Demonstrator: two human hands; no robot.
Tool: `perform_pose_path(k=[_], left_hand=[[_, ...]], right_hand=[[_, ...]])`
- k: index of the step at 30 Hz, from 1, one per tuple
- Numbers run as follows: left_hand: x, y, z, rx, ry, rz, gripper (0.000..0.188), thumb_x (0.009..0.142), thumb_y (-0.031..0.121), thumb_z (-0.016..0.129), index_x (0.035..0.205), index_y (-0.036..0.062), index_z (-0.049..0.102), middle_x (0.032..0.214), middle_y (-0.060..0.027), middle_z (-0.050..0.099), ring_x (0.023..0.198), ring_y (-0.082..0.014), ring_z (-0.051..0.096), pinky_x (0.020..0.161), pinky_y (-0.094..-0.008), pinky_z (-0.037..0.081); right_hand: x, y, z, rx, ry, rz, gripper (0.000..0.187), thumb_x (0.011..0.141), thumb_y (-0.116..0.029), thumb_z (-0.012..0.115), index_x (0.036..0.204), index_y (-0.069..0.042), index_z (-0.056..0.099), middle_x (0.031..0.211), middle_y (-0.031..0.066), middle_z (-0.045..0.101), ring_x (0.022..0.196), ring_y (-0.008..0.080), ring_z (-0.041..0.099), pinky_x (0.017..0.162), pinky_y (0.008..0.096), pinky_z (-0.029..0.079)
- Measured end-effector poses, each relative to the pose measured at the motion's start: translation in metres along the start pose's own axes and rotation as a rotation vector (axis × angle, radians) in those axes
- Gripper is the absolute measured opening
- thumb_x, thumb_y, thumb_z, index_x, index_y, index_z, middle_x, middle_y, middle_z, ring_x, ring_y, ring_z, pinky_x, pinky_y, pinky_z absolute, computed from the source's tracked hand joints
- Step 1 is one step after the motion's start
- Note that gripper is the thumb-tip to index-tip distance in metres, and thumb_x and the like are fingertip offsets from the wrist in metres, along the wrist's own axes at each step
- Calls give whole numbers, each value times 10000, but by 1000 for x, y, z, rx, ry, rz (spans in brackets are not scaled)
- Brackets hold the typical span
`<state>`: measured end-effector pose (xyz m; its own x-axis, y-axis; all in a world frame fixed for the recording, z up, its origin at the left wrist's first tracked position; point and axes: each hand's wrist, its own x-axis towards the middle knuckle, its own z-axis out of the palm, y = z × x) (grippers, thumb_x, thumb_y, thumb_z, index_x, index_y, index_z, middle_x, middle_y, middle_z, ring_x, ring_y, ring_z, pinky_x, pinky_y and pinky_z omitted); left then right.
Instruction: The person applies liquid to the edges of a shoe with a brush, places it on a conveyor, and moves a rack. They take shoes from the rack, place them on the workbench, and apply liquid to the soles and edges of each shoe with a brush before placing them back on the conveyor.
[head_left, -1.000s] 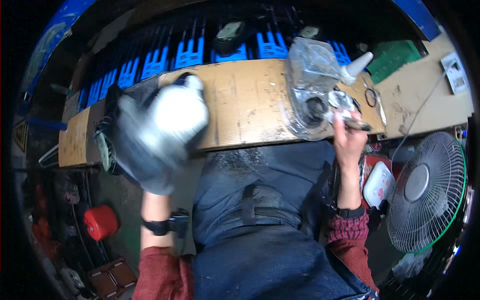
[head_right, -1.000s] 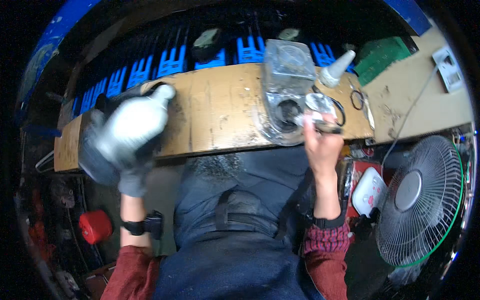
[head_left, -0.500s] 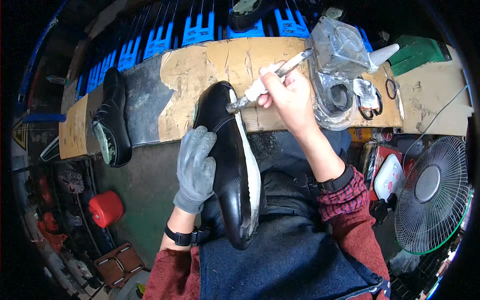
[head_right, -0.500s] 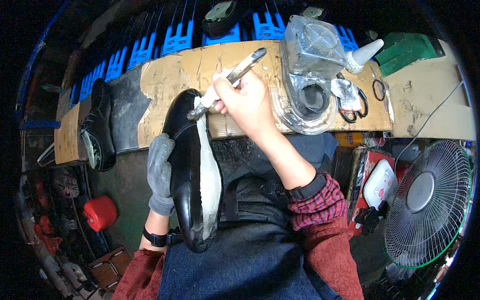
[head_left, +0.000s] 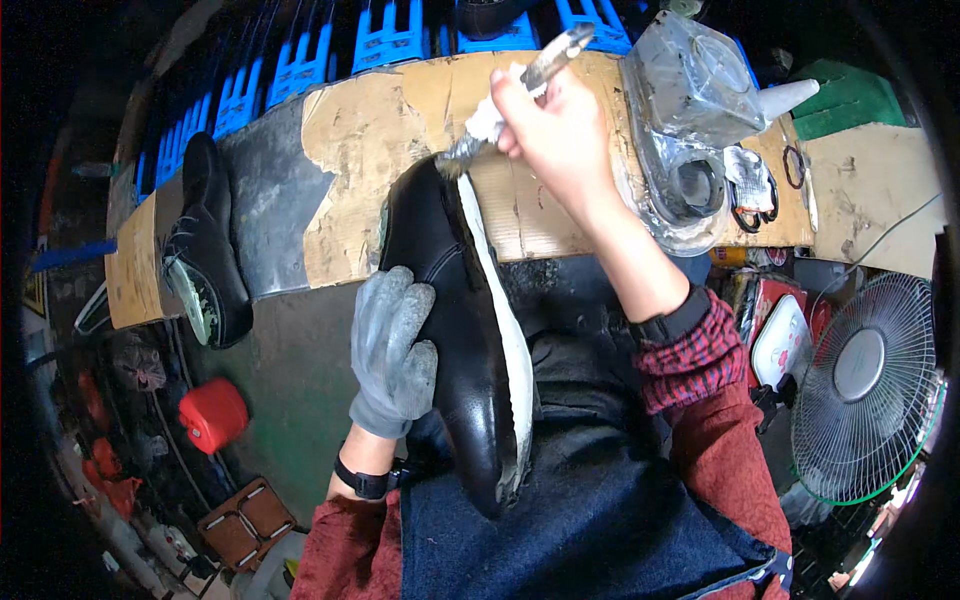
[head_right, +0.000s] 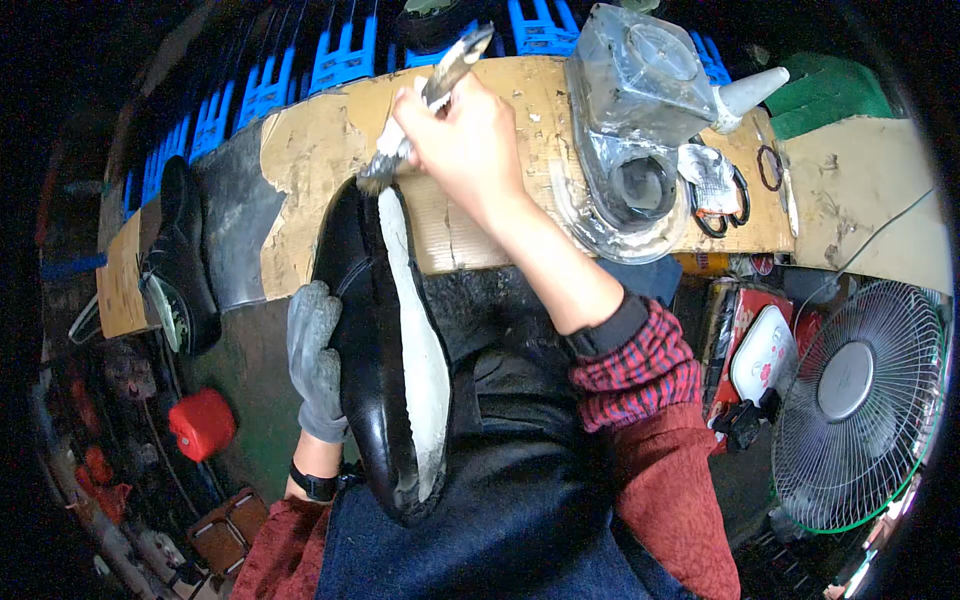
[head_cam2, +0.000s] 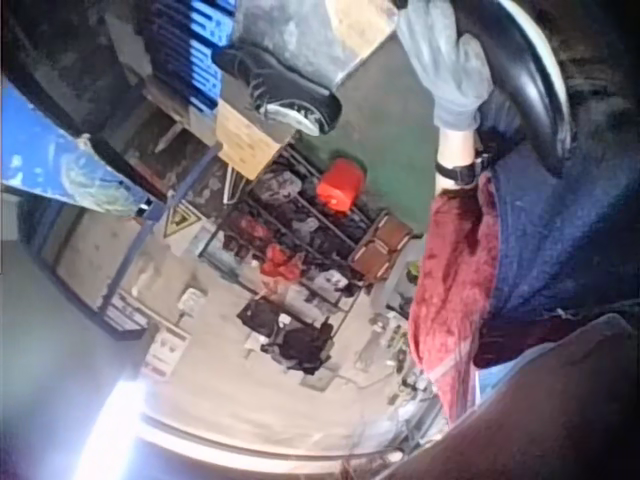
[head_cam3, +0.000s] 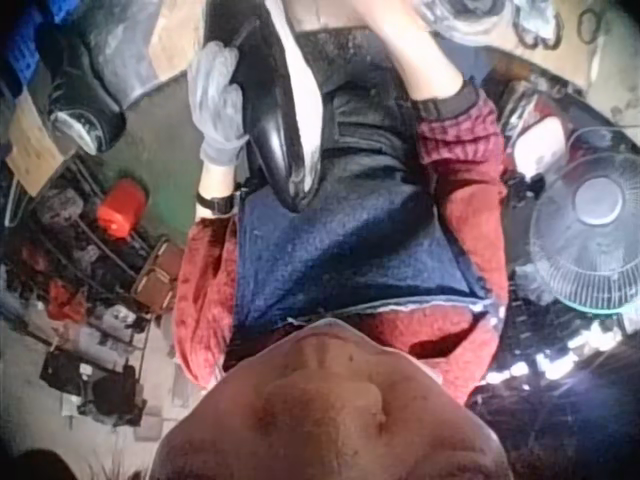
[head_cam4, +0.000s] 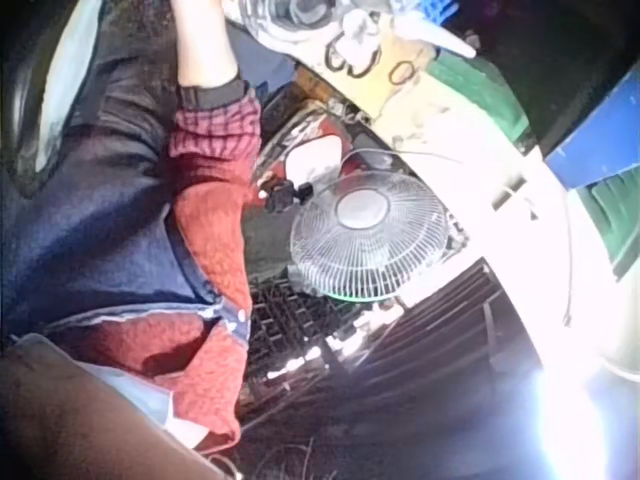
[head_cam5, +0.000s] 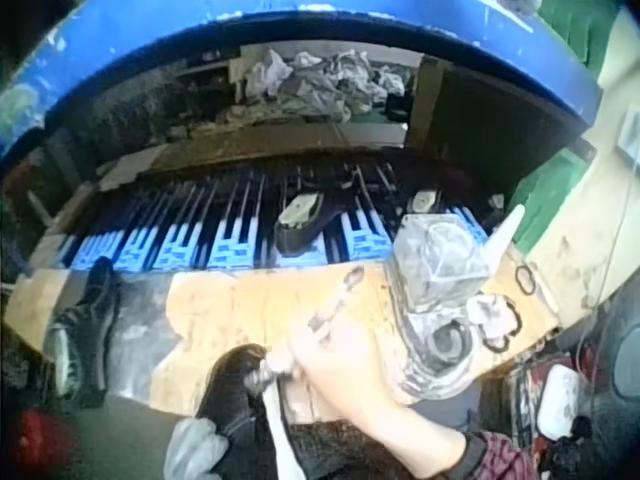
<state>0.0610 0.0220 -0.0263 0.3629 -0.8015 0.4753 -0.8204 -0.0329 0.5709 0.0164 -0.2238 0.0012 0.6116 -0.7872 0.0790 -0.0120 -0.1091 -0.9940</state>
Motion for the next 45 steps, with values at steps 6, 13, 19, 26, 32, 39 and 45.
perform_pose_path(k=[6, 13, 19, 26, 32, 39, 45], left_hand=[[-3, -7, 1, 27, -25, 34, 376, 835, 167, 492, 1118, -60, 591, 1153, -260, 559, 1103, -439, 515, 1000, -532, 353], [-6, -3, 7, 97, 14, -25, 355, 863, 154, 479, 1130, -47, 598, 1173, -241, 568, 1130, -413, 512, 1020, -495, 347], [7, 9, 9, 91, 39, -34, 326, 861, 108, 507, 1149, -30, 574, 1174, -212, 584, 1148, -393, 514, 1018, -478, 359], [20, 21, -1, 120, 102, 206, 611, 719, 111, 710, 1259, 12, 441, 1250, -232, 525, 1150, -401, 522, 989, -497, 398], [35, 12, -10, 180, 151, 304, 630, 684, 156, 754, 1229, -4, 480, 1212, -214, 564, 1115, -384, 551, 969, -448, 428], [65, 28, -43, 66, 41, 241, 661, 660, 231, 781, 1227, 14, 521, 1181, -197, 585, 1086, -359, 573, 952, -415, 441], [65, 59, -80, -342, -588, -341, 931, 522, 407, 880, 1275, 50, 466, 1152, -146, 596, 1055, -262, 594, 910, -351, 461]], right_hand=[[-18, -8, -8, 24, -80, 120, 213, 882, -236, 612, 838, -31, 572, 628, 19, 591, 487, 53, 525, 449, 195, 412], [-84, -45, -34, 164, -196, 288, 173, 875, -171, 590, 806, -12, 601, 601, -2, 571, 447, 47, 507, 411, 199, 391], [-128, -77, -47, 218, -178, 115, 84, 852, -105, 613, 885, -30, 594, 672, -38, 566, 549, 21, 479, 483, 203, 389], [-161, -96, -64, -7, -385, -380, 135, 801, -38, 588, 810, -1, 459, 705, 156, 605, 580, 144, 562, 518, 251, 465], [-154, -104, -64, 165, -528, -889, 255, 752, -159, 735, 816, -5, 542, 747, 162, 638, 506, 167, 603, 383, 243, 477], [-143, -129, -76, -133, -569, -1084, 202, 674, -80, 721, 805, -33, 575, 808, 141, 657, 526, 187, 600, 434, 283, 471], [-126, -125, -89, 84, -299, -362, 153, 853, -159, 587, 807, -44, 497, 696, 100, 606, 567, 132, 564, 528, 256, 466]])
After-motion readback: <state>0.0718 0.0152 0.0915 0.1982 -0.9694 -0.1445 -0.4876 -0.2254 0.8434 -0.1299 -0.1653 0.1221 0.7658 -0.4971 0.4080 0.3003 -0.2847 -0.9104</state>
